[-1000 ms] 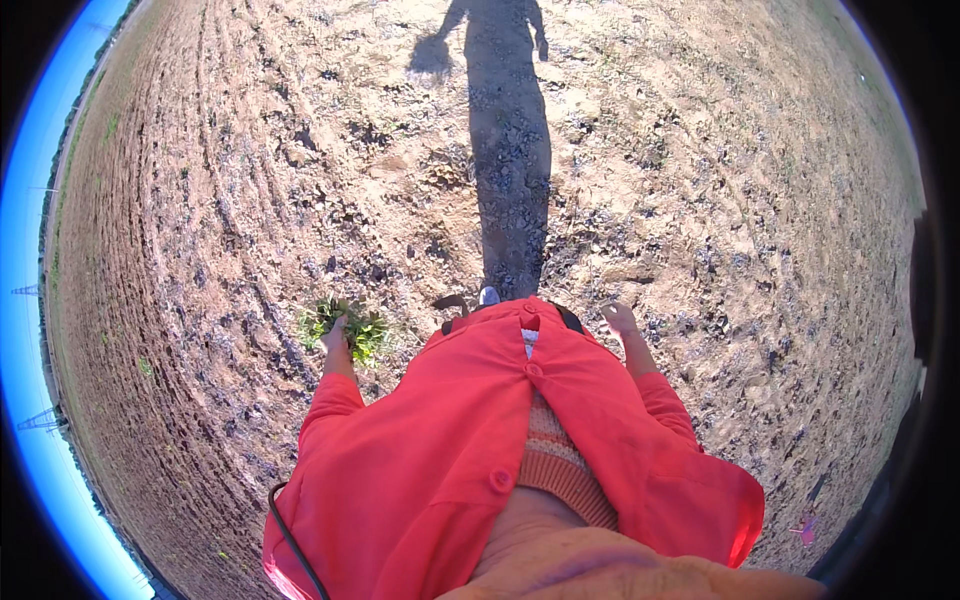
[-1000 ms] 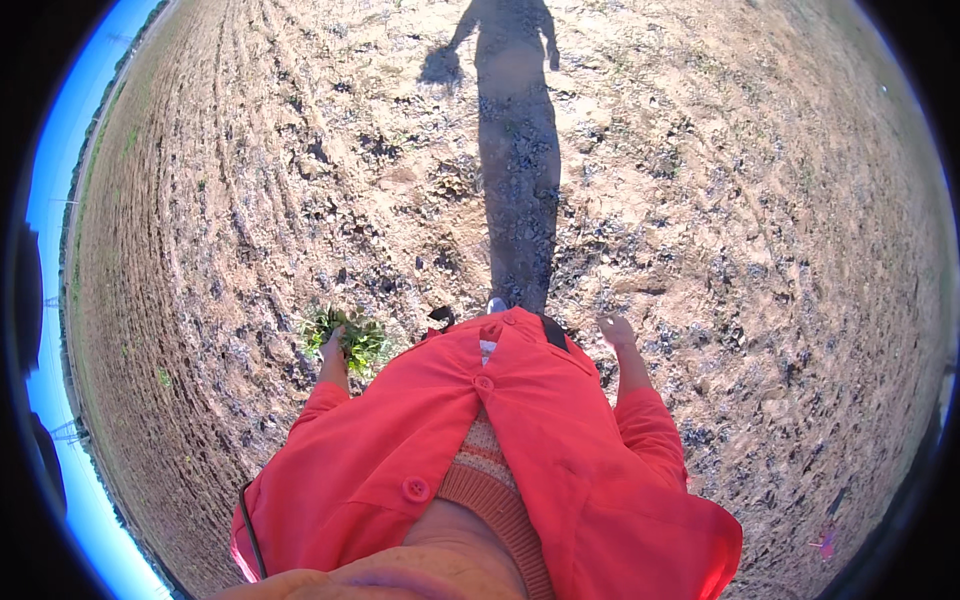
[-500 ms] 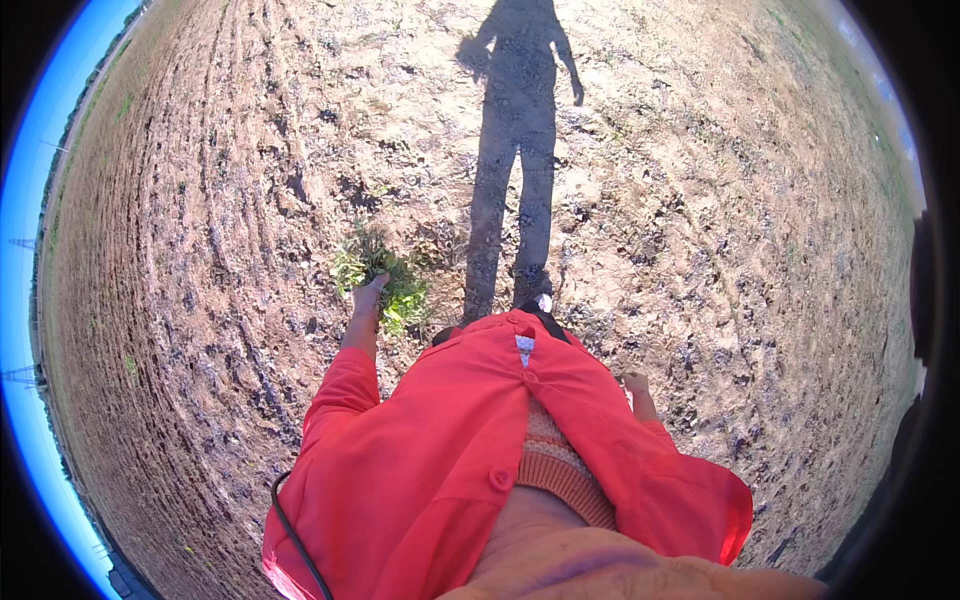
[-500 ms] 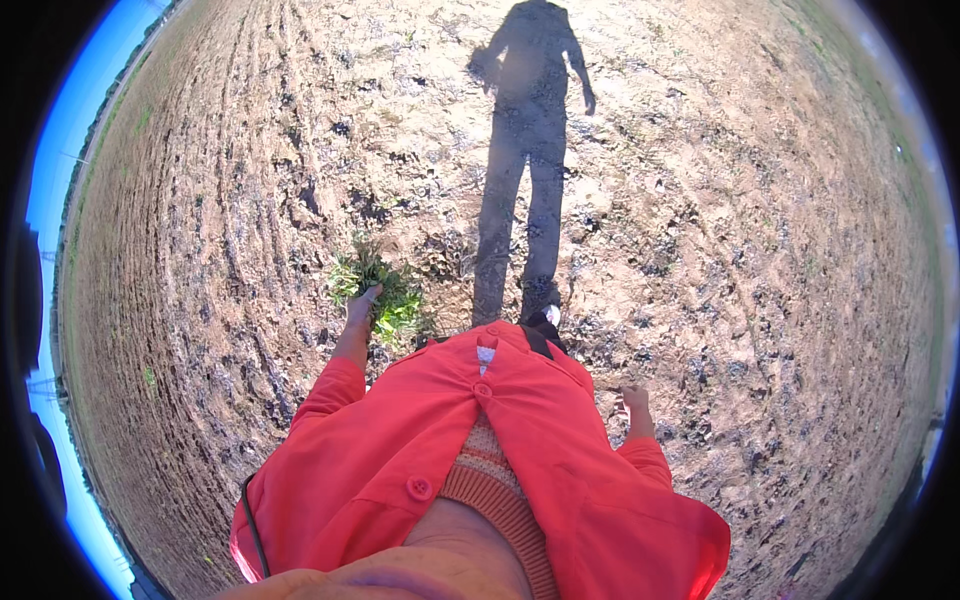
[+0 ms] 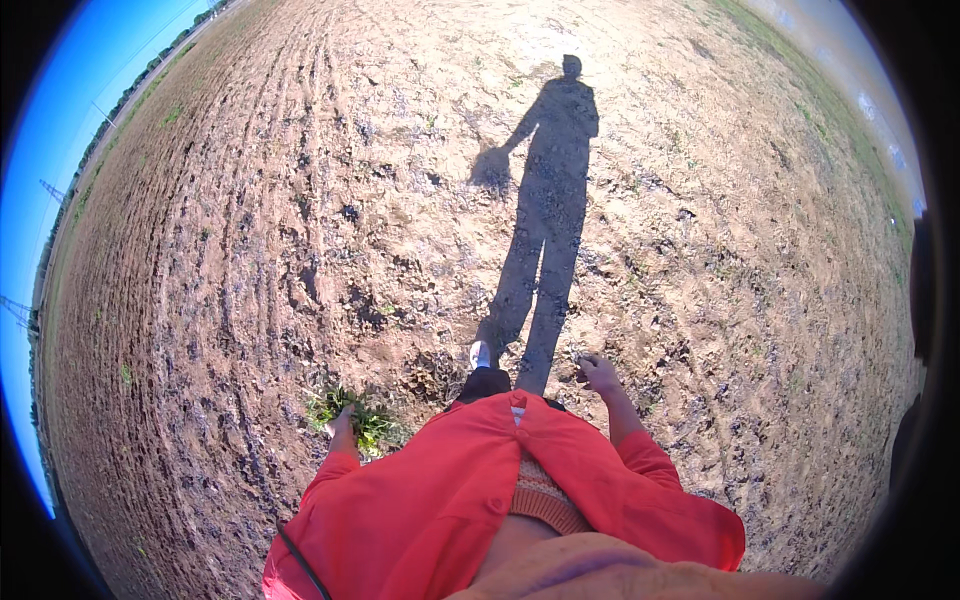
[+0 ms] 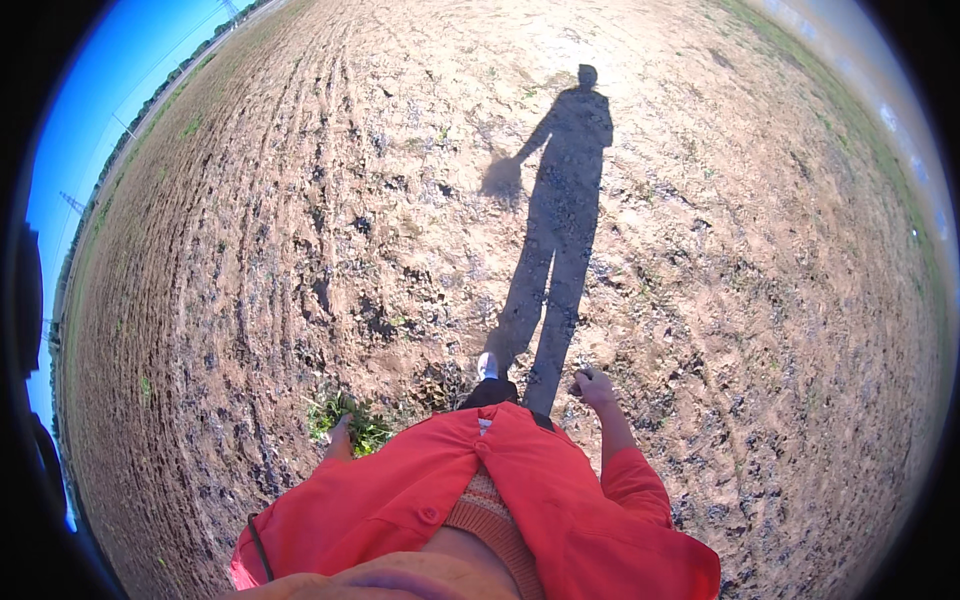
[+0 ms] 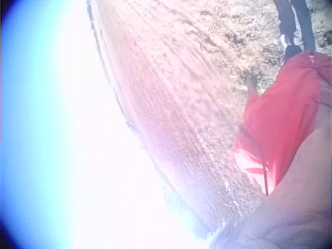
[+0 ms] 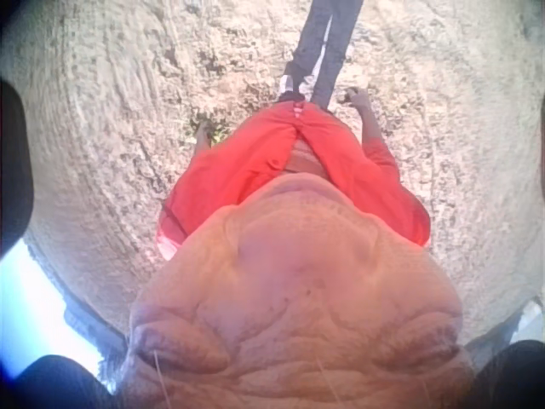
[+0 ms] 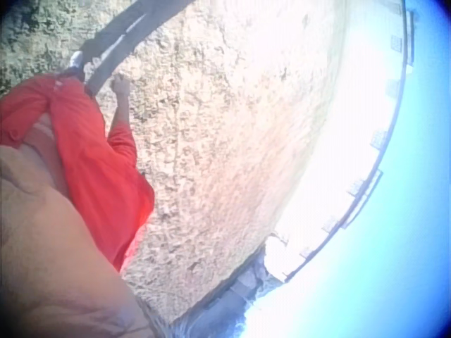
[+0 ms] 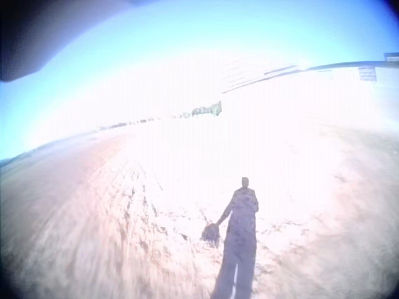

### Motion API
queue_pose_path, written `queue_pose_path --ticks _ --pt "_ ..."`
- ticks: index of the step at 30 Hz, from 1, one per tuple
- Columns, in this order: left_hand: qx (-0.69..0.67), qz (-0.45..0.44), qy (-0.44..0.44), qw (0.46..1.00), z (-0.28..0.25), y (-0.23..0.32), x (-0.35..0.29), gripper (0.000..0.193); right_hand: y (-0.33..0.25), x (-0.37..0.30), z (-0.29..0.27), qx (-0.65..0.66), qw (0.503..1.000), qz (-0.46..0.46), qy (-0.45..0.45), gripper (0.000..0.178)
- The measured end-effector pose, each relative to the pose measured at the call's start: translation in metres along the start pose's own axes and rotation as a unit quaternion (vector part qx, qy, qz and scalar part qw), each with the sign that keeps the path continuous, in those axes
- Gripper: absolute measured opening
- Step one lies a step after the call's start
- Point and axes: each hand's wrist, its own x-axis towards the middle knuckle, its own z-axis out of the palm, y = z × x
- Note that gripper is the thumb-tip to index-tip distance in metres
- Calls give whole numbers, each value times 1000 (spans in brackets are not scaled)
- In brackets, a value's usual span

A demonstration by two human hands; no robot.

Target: The person repeatedly bends to pull weeds from a tilled field by hand and gathers them into a growing bunch held in one hand. The person moves along the rows, continuing to uproot and collect weeds throughout the clip.

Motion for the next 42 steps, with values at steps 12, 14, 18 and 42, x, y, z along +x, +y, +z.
queue_pose_path --ticks 12,14,18,42 --pt "53 127 -128 982 283 279 10 75 -17 156 -58 33 978 182 99 23" --pt "55 139 -226 963 333 328 -52 72 -28 166 -72 34 972 198 123 23" --pt "39 181 -222 957 404 363 -49 71 -65 233 -70 22 979 186 84 24" --pt "-69 4 -4 998 568 437 -51 36 -342 595 -227 24 993 119 5 23"
